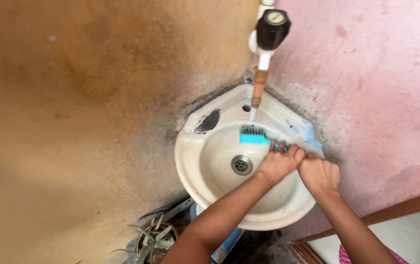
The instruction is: The person scrubs the interior basin and the outer edges of a corner sink using a blue-handled brush, moving the brush across the ceramic surface to clean it.
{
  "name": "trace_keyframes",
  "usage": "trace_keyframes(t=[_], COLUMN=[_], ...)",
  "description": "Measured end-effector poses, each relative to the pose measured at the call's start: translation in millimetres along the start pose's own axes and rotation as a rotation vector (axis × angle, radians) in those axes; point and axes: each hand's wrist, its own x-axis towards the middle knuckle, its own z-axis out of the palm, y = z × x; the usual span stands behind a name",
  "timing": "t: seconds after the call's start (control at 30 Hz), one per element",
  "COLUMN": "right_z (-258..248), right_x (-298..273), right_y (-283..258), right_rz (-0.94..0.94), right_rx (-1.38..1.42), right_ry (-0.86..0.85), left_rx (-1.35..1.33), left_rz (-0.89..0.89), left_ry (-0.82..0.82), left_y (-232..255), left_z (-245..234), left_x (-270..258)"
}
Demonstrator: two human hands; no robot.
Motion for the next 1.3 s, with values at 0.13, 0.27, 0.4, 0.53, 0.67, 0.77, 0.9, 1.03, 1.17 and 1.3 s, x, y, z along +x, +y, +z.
trace_keyframes(t=[0.13,0.27,0.4,0.53,0.67,0.77,0.9,1.03,1.17,1.3], right_z=[-6,-8,27,54,41,22,1,-7,57,115], right_x=[28,35,33,6,-27,-41,-65,-69,-52,-36], right_y=[-32,-42,-53,-87,-121,-127,-135,-167,-194,-227], right_rz=[-0.065,-0.022,0.061,0.245,0.363,0.566,0.694,0.982,0.824,0.561], right_rx=[0.031,0.159,0.405,1.235,1.551,1.749,2.196,2.343,2.661,2.831], right_ry=[0.163,-0.039,-0.181,-0.361,-0.733,-0.907,-0.945,-0.713,-0.615,-0.613], left_rx=[0.148,0.079,0.018,-0.033,-0.030,-0.136,-0.446,-0.750,-0.846,-0.895], left_rz=[-0.010,-0.114,-0.198,-0.187,-0.187,-0.114,-0.127,-0.521,-0.784,-1.116], left_ry=[-0.017,-0.152,-0.467,-0.708,-0.927,-0.888,-0.440,-0.315,-0.213,-0.308], left_y=[-42,-48,-43,-48,-57,-67,-68,-48,-39,-47], left_z=[-14,-26,-34,-62,-112,-140,-163,-191,-214,-223], left_x=[6,4,-2,-14,-21,-33,-54,-71,-78,-90])
